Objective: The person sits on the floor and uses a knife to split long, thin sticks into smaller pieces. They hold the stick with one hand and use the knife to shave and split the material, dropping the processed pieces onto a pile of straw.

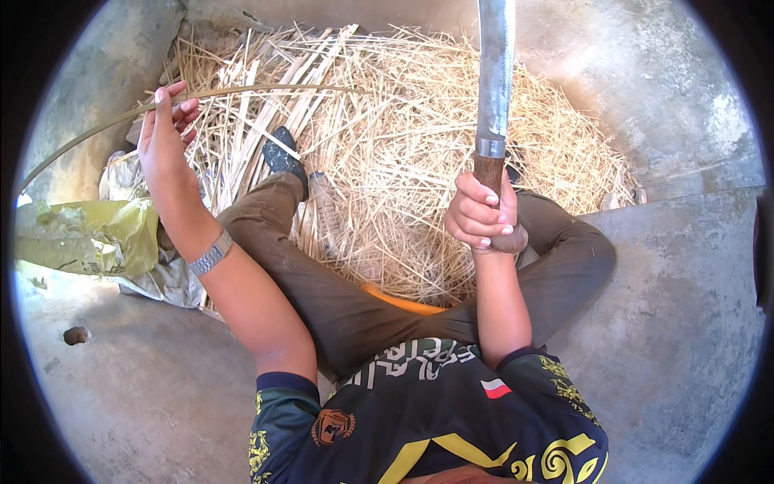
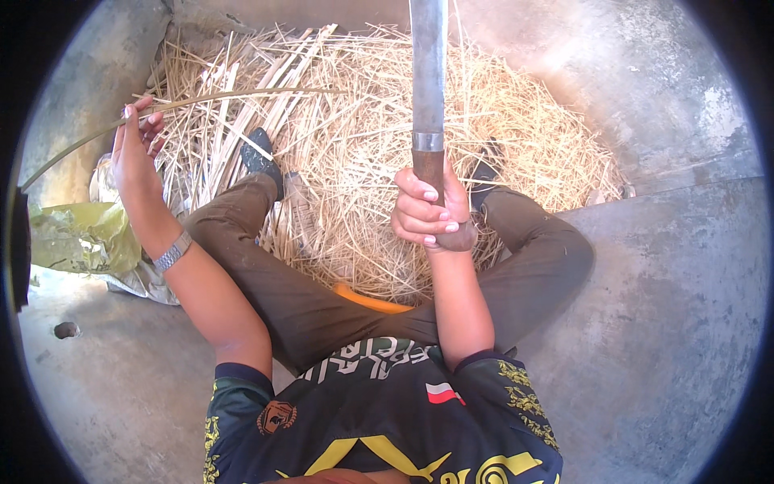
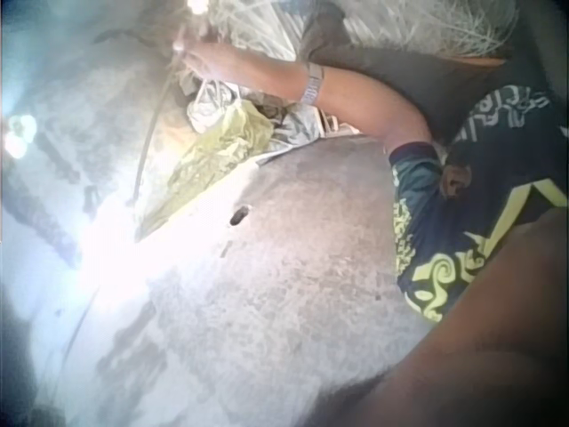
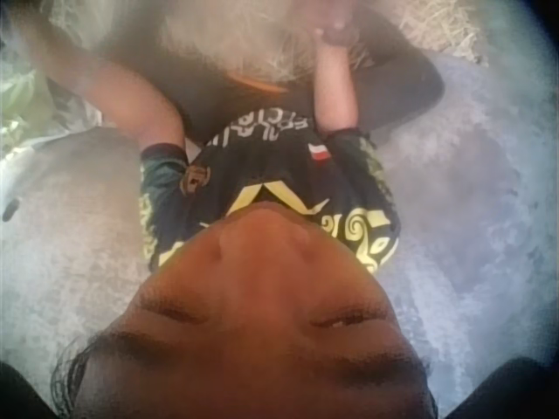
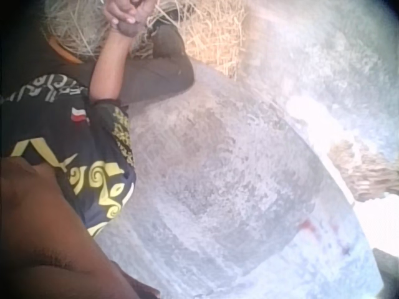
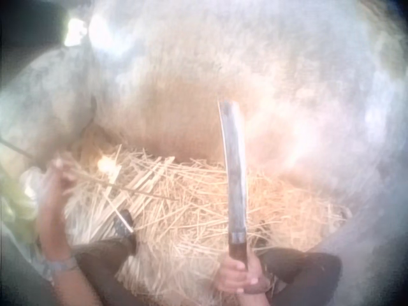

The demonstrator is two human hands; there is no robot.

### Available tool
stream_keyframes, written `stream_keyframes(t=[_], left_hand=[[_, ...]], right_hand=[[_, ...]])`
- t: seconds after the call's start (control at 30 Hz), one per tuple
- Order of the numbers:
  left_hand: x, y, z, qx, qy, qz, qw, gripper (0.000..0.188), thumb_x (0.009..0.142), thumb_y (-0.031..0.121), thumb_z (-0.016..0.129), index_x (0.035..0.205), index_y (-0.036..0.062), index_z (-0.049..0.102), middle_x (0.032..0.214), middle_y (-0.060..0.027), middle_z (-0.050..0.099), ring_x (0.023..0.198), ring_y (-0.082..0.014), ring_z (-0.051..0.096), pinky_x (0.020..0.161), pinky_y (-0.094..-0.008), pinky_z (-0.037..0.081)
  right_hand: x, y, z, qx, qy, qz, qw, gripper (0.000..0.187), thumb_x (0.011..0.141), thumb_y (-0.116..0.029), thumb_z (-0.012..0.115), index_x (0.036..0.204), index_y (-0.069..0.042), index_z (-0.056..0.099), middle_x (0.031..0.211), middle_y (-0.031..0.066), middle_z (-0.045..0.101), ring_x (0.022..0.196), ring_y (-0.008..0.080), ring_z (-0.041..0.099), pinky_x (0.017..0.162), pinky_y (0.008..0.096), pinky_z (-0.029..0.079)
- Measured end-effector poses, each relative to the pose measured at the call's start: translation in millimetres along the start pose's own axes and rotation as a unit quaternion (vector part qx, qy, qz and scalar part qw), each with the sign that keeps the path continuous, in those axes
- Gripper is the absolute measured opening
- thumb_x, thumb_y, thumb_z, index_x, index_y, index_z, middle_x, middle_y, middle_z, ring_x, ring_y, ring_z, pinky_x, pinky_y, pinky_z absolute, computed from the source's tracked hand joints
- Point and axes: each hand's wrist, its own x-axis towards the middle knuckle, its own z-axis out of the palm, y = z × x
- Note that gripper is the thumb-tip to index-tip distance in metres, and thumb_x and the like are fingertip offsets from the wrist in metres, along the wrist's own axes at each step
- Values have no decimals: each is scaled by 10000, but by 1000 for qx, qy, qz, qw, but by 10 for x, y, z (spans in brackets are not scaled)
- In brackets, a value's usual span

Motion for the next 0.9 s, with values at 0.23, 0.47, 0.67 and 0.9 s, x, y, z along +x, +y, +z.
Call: stream_keyframes(t=[0.23,0.47,0.67,0.9], left_hand=[[-1,1,19,-1,-4,-1,1000,394,1033,452,551,1154,124,731,940,-19,702,874,-85,598,756,-255,441],[-30,11,26,0,-18,7,1000,425,1039,473,539,1136,112,742,898,4,675,830,-72,563,749,-246,441],[-99,88,140,70,-61,143,985,543,1073,505,441,1007,55,737,900,-9,615,824,-105,521,763,-266,447],[-149,146,368,-234,-28,276,932,473,1079,438,473,873,24,569,853,-113,610,813,-199,590,768,-336,500]], right_hand=[[11,52,-16,17,-13,-8,1000,478,1086,-515,361,849,-114,467,591,-88,521,433,6,562,471,217,480],[49,-15,116,-132,179,-68,973,492,1073,-526,405,868,-87,484,575,-63,499,413,31,492,455,208,431],[125,20,130,-569,475,-228,631,419,1053,-428,538,924,-31,574,632,12,511,518,100,508,499,223,431],[98,-27,150,-371,500,-96,777,248,947,-236,717,937,-29,581,603,-35,501,439,22,430,406,208,407]])
